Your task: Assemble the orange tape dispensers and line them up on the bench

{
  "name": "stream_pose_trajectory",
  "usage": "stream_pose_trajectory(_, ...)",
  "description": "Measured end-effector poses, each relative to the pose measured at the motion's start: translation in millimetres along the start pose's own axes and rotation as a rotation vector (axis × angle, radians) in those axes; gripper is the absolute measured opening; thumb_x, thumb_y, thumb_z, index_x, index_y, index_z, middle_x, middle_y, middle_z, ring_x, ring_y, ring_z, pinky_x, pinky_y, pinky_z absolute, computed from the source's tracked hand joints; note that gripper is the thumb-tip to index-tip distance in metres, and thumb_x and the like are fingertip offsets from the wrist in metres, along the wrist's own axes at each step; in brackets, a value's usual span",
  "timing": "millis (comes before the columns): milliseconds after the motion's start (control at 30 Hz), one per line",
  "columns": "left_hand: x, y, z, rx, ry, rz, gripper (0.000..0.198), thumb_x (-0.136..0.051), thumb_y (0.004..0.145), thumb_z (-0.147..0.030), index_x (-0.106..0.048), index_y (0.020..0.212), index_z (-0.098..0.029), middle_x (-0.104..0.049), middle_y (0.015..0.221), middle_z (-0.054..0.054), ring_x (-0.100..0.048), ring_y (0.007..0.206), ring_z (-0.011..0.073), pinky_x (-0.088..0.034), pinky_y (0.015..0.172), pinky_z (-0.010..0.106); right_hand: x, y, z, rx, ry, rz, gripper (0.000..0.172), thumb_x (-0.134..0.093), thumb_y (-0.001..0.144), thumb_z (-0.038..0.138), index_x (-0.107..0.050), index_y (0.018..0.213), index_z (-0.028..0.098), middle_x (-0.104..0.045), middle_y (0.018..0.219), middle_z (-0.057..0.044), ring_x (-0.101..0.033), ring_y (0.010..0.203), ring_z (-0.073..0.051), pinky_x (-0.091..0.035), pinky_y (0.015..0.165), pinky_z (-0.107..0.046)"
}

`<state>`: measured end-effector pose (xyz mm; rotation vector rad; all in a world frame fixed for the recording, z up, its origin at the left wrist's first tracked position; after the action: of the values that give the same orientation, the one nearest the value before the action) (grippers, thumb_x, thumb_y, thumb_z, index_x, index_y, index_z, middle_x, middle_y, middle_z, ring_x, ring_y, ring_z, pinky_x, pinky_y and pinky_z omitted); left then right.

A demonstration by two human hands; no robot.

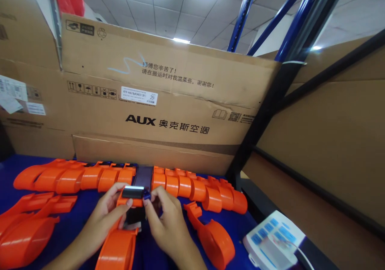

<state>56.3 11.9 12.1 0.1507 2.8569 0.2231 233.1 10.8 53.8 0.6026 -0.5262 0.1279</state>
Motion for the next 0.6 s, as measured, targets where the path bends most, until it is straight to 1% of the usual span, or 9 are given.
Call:
stream_pose_trajectory(100,1.3,2.3,0.3,0.014,0.004,0.001,0.031,-0.073,0.085,-0.039,-0.058,0.109,-0.026,-0.063,0.077,-0.005,-0.044,0.047,0.0058,-0.041,0.046,0.017,0.1,0.0,5.0,0.077,-0.076,0.052,0.017,-0.057,0.098,0.028,-0.051,0.083,0.023,-0.057,0.074,0.001,-0.055,0.067,-0.015,-0.041,0.061,-0.024)
stream_pose_trajectory(267,2.3,3.6,0.4,0.027,-0.009,0.001,0.032,-0.077,0.080,-0.041,-0.061,0.103,-0.025,-0.064,0.076,-0.004,-0.042,0.045,0.0059,-0.040,0.044,0.017,1.4,2.5,4.5,0.152,-0.087,0.130,0.020,-0.058,0.097,0.026,-0.052,0.079,0.023,-0.061,0.082,-0.002,-0.057,0.074,-0.017,-0.044,0.065,-0.026)
stream_pose_trajectory(433,0.4,0.4,-0.9,0.018,-0.012,0.000,0.032,-0.075,0.082,-0.040,-0.060,0.106,-0.025,-0.064,0.081,-0.003,-0.043,0.048,0.0060,-0.040,0.045,0.017,2.6,2.2,3.7,0.166,-0.082,0.114,0.018,-0.060,0.097,0.026,-0.054,0.080,0.022,-0.062,0.093,-0.005,-0.059,0.080,-0.018,-0.046,0.069,-0.027)
stream_pose_trajectory(533,-0.3,-1.0,-1.2,0.015,-0.008,0.007,0.031,-0.073,0.085,-0.039,-0.059,0.109,-0.026,-0.062,0.077,-0.004,-0.043,0.048,0.0062,-0.040,0.045,0.017,3.5,1.5,3.7,0.165,-0.106,0.102,0.019,-0.060,0.097,0.028,-0.054,0.079,0.022,-0.061,0.089,-0.004,-0.059,0.081,-0.018,-0.046,0.069,-0.027)
stream_pose_trajectory(600,-0.4,-1.3,-0.5,0.023,-0.007,0.011,0.032,-0.073,0.084,-0.040,-0.059,0.108,-0.025,-0.062,0.077,-0.004,-0.042,0.046,0.0060,-0.040,0.044,0.017,3.2,1.4,2.7,0.154,-0.126,0.119,0.023,-0.059,0.098,0.029,-0.053,0.077,0.022,-0.059,0.081,-0.002,-0.058,0.075,-0.017,-0.044,0.065,-0.027)
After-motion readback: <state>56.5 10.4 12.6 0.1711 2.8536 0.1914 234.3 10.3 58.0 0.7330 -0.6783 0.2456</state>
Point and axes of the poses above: each hand's wrist, its own y-axis towards the middle knuckle, its own x-axis out of the back of the hand, z = x × y, the point moved 3 cm from there along y, towards the middle knuckle
